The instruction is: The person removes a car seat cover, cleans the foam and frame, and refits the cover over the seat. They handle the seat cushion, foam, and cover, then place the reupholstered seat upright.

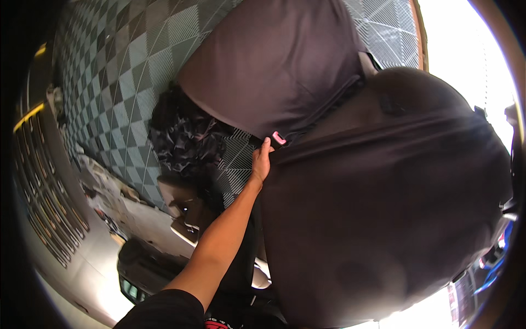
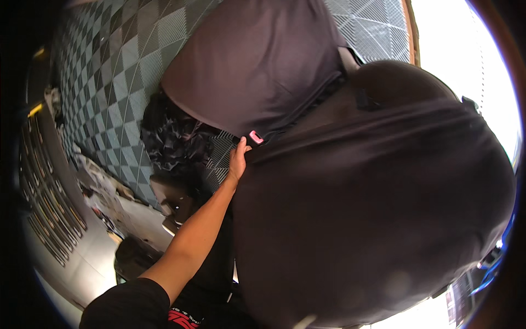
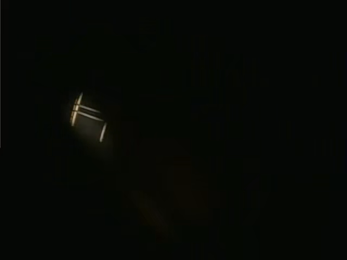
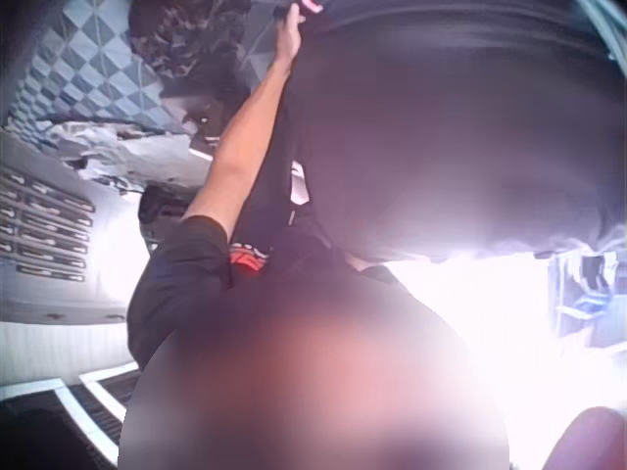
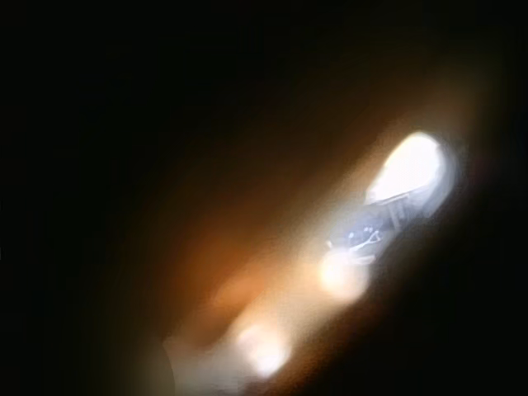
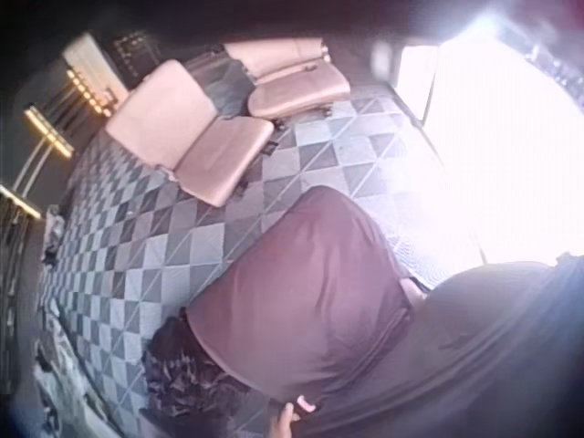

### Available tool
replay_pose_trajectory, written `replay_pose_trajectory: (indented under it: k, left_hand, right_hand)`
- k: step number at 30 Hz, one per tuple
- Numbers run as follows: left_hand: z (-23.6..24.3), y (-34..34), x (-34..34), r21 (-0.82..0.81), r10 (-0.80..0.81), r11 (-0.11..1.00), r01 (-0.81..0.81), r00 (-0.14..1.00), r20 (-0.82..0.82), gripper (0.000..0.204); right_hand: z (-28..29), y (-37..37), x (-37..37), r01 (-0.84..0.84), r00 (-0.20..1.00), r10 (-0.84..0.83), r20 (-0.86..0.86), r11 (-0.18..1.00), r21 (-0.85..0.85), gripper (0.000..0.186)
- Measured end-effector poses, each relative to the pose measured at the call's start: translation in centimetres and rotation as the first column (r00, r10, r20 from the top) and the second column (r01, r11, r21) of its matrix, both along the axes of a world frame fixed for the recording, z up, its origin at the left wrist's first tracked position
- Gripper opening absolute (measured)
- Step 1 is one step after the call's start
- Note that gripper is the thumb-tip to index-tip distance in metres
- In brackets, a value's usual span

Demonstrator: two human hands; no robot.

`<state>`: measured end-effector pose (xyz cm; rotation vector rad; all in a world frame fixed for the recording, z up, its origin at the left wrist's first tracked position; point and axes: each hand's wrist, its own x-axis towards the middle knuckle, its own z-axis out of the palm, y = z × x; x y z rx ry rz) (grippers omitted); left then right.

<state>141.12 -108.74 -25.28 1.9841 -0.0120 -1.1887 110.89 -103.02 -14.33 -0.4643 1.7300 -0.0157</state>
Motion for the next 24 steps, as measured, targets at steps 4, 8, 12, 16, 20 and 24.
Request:
replay_pose_trajectory:
  k: [4,8,12,16,20,24]
  left_hand:
    - [3.1,1.9,-0.7,0.004,0.069,0.998,-0.070,0.990,0.125,0.065]
    - [11.9,5.2,-3.4,-0.003,0.149,0.989,-0.149,0.988,-0.033,0.055]
    - [21.7,6.5,-5.6,-0.048,-0.103,0.993,0.104,0.994,0.035,0.052]
    - [33.7,5.9,-5.9,-0.075,-0.383,0.923,0.376,0.914,-0.136,0.052]
    - [42.0,4.8,-5.9,-0.261,-0.572,0.816,0.516,0.655,-0.493,0.056]
    - [38.5,-1.7,-8.2,-0.106,-0.694,0.679,0.727,0.682,0.231,0.084]
  right_hand:
    - [2.8,1.7,-1.7,0.025,0.999,-0.024,-0.021,0.999,0.024,0.042]
    - [6.8,3.4,-2.8,0.102,0.994,-0.101,-0.048,0.994,0.033,0.042]
    - [12.5,4.4,-3.4,0.187,0.981,-0.185,-0.058,0.982,0.033,0.041]
    - [18.4,3.6,-3.4,0.290,0.956,-0.290,-0.055,0.957,-0.004,0.041]
    - [22.7,0.3,-3.5,0.415,0.909,-0.417,0.000,0.905,-0.097,0.041]
    - [23.2,-6.9,-3.9,0.534,0.845,-0.516,0.139,0.819,-0.210,0.040]
